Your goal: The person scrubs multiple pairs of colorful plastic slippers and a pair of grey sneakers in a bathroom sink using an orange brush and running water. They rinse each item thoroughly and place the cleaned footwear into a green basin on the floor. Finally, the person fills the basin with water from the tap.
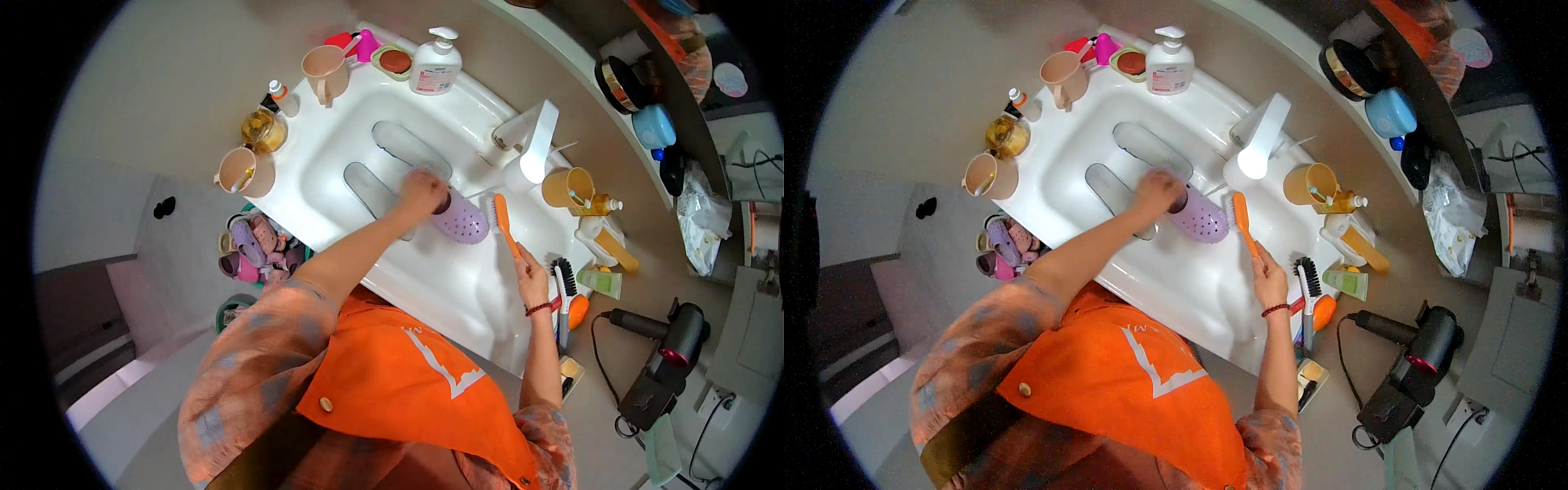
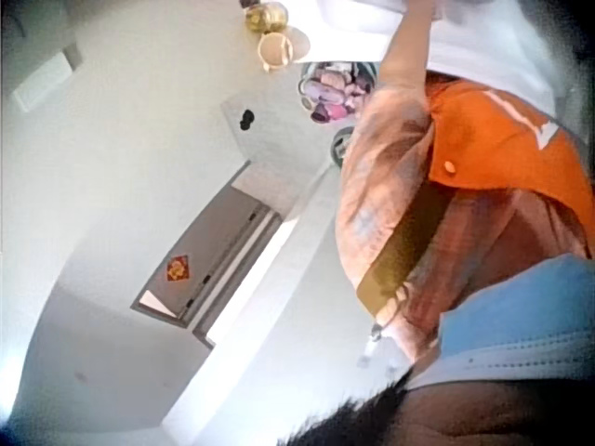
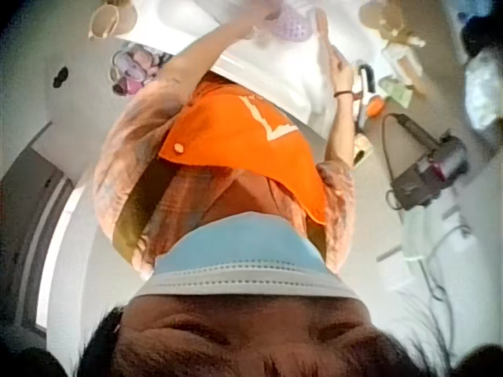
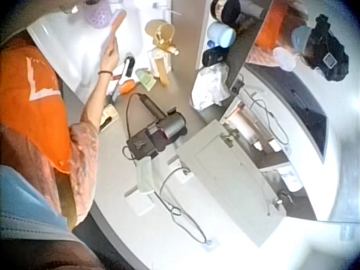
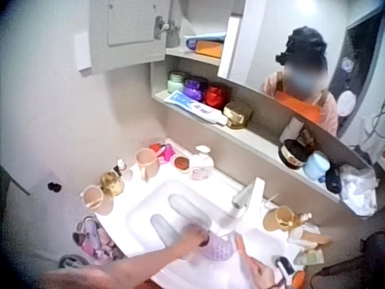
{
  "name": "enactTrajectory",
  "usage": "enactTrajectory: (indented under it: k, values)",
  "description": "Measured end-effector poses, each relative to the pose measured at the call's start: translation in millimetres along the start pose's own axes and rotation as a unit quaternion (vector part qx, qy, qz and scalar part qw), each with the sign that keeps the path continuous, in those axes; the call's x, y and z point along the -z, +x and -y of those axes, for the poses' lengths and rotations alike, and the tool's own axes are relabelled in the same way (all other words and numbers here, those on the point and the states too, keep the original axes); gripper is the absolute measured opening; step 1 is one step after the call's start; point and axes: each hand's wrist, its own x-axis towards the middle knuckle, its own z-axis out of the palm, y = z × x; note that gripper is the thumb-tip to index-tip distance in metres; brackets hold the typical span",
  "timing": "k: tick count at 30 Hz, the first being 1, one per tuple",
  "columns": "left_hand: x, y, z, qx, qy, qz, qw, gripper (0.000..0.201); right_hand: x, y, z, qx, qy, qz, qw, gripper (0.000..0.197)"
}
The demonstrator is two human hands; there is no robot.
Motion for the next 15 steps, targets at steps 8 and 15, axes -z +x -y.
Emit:
enactTrajectory:
  k: [8,15]
  values:
    - [21,34,22,-0.005,0.037,0.19,0.981,0.034,-36,-38,-16,-0.038,0.224,-0.031,0.973,0.038]
    - [76,39,-11,0.274,-0.12,0.356,0.885,0.034,-15,-56,10,-0.089,0.323,-0.049,0.941,0.043]
